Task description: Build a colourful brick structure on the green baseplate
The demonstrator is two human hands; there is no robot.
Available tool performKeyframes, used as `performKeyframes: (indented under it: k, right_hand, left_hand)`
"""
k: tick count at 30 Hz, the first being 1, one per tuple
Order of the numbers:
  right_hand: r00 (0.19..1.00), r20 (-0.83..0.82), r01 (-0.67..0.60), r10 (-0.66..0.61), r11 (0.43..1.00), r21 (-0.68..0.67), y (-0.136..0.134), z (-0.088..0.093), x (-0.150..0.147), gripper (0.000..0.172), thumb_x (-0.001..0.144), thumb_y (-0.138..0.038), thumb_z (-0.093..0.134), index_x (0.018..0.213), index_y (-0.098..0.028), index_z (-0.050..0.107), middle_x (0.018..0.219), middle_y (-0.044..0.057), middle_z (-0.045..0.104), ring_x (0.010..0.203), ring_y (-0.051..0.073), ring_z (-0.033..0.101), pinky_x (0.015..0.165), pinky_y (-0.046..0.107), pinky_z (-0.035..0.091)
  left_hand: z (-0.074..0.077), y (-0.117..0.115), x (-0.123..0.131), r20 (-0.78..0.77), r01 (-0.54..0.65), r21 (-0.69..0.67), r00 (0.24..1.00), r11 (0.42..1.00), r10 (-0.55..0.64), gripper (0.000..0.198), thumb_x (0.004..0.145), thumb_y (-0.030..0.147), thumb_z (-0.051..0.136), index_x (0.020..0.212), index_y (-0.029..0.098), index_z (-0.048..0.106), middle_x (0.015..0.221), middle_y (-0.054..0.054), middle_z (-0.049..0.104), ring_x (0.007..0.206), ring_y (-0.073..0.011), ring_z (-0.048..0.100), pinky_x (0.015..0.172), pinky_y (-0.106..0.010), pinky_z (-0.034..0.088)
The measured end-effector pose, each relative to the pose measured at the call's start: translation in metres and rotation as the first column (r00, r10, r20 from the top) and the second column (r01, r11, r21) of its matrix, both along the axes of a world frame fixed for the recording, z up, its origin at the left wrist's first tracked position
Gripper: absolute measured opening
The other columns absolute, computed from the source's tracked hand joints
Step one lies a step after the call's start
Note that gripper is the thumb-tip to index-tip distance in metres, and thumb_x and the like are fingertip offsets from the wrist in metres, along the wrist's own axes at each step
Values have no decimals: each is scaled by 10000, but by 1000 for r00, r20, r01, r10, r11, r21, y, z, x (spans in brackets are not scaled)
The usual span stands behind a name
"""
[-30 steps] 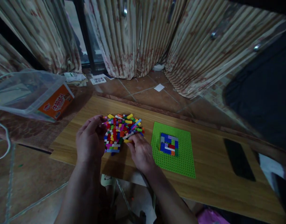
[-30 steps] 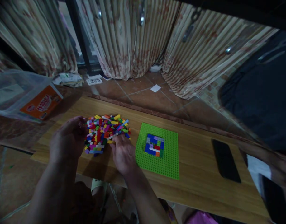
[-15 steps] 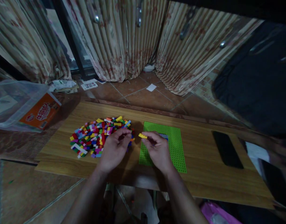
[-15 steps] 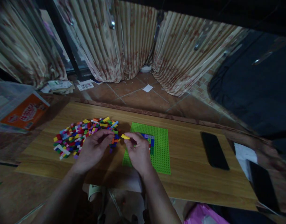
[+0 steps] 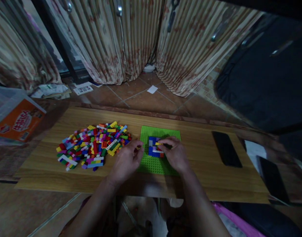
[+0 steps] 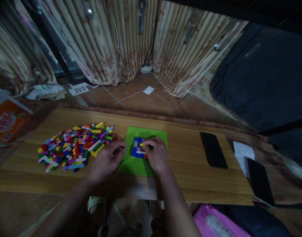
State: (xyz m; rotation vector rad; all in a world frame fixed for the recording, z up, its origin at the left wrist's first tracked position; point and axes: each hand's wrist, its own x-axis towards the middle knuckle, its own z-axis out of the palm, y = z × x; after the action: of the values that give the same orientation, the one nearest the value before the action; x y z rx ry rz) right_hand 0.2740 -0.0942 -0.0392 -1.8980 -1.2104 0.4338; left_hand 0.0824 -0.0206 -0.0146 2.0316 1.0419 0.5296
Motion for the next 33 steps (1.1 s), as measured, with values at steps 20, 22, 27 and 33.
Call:
performKeyframes:
  k: [20, 22, 27, 33]
  right_hand:
    - [999, -7, -33, 33, 998, -48, 6, -4, -8, 85, 766, -228, 706, 811, -271, 763, 839, 33, 708, 832, 208, 625, 820, 369, 469]
    - [999, -11, -36, 36, 998, -52, 6, -3, -8, 87, 766, -227, 701, 814, -266, 763, 843, 35, 707, 833, 206, 625, 818, 368, 470]
    - [999, -21, -43, 41, 996, -78, 5, -3, -5, 134, 728, -231, 720, 853, -258, 758, 815, 25, 691, 793, 194, 615, 773, 347, 476]
    - [993, -112, 18, -29, 996, -92, 2, 2, -3, 163, 771, -238, 645, 903, -220, 739, 891, 30, 735, 810, 185, 662, 783, 337, 499]
  left_hand:
    - [-6, -4, 10, -135, 86, 26, 988, 996, -82, 257, 887, 238, 505, 1101, 158, 623, 920, -58, 681, 731, -159, 641, 678, -278, 491]
    - [-6, -4, 10, -136, 87, 27, 987, 996, -83, 260, 889, 243, 502, 1102, 156, 623, 912, -59, 678, 725, -160, 638, 679, -281, 491]
    - [-6, -4, 10, -135, 97, 27, 987, 995, -93, 249, 894, 246, 496, 1097, 169, 618, 934, -54, 679, 744, -156, 637, 697, -280, 493]
    - [-5, -4, 10, -140, 84, 30, 987, 996, -79, 233, 894, 242, 501, 1092, 188, 613, 931, -45, 678, 752, -150, 636, 711, -275, 499]
